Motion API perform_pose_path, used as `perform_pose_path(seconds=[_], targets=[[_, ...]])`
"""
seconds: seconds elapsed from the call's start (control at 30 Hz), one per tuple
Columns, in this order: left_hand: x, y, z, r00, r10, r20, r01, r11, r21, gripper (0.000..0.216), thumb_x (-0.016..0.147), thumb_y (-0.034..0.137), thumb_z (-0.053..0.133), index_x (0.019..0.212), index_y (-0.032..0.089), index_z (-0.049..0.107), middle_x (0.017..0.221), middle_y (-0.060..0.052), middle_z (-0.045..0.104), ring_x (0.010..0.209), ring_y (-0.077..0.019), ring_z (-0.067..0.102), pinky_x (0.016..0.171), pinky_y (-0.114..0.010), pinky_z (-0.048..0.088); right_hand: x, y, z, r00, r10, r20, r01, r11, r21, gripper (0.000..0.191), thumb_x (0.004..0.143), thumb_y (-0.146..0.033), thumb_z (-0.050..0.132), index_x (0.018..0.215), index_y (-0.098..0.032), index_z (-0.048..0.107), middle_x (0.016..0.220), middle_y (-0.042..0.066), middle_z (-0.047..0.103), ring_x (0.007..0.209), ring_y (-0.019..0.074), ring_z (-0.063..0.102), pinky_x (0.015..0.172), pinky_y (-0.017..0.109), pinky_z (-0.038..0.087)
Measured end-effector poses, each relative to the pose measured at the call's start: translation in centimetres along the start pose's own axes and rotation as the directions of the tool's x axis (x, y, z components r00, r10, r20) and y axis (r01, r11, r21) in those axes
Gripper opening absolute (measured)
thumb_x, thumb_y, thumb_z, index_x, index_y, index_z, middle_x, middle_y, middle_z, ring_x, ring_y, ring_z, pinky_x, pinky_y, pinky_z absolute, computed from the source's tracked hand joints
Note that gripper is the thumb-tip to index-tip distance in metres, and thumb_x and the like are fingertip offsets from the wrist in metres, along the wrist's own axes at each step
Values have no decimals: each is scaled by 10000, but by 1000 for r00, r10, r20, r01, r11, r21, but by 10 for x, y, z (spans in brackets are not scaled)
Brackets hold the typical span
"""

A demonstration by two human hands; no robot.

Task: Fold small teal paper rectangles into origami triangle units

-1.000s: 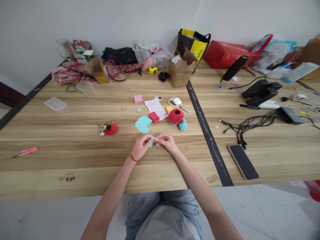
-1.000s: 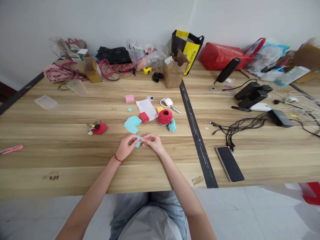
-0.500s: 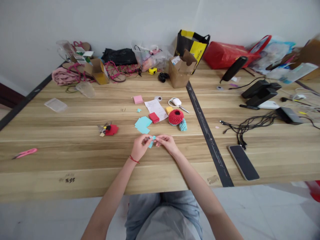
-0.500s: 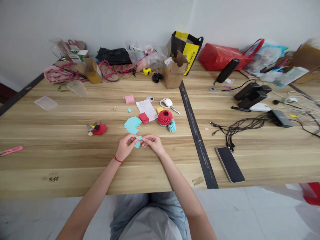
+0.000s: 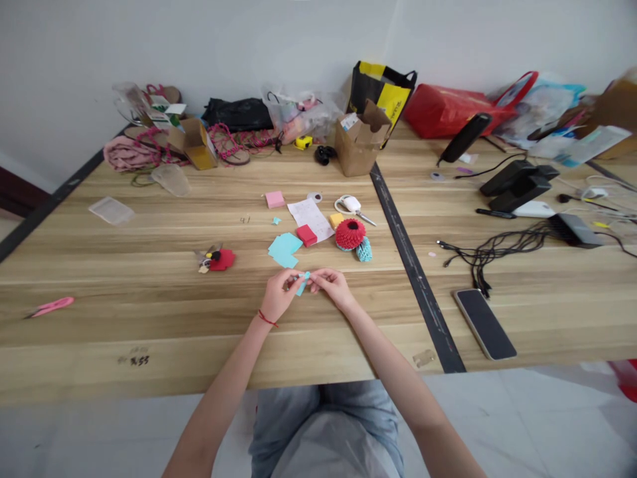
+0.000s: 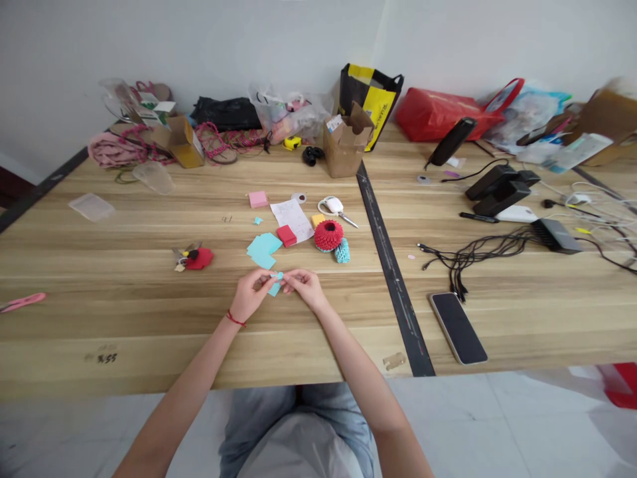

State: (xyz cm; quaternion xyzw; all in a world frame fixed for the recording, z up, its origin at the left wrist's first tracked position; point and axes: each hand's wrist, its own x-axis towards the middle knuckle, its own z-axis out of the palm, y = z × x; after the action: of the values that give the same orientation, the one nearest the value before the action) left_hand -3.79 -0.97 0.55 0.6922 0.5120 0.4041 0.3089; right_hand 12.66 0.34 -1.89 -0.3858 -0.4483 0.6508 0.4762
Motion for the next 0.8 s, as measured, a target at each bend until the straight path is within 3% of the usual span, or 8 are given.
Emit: perform_pose_path(seconds=[0.37, 0.8], targets=[[0, -2, 1, 997, -70, -24, 70, 997, 9, 180, 821, 333, 551, 830, 173, 634, 749, -23, 670, 642, -129, 567, 620, -230, 443, -3, -4, 5, 995, -87, -42, 81, 989, -120, 278, 689, -441, 690, 732, -167, 685, 634, 29, 674, 503, 120, 571, 528, 253, 481], [-1, -3, 1, 999, 21, -34, -19, 998, 60, 159, 831, 306, 550, 835, 176, 642, 773, -24, 679, 633, -119, 570, 631, -220, 447, -2, -5, 5, 994, -101, -37, 96, 989, -115, 278, 708, -431, 676, 723, -154, 678, 603, 21, 662, 476, 109, 555, 500, 235, 471]])
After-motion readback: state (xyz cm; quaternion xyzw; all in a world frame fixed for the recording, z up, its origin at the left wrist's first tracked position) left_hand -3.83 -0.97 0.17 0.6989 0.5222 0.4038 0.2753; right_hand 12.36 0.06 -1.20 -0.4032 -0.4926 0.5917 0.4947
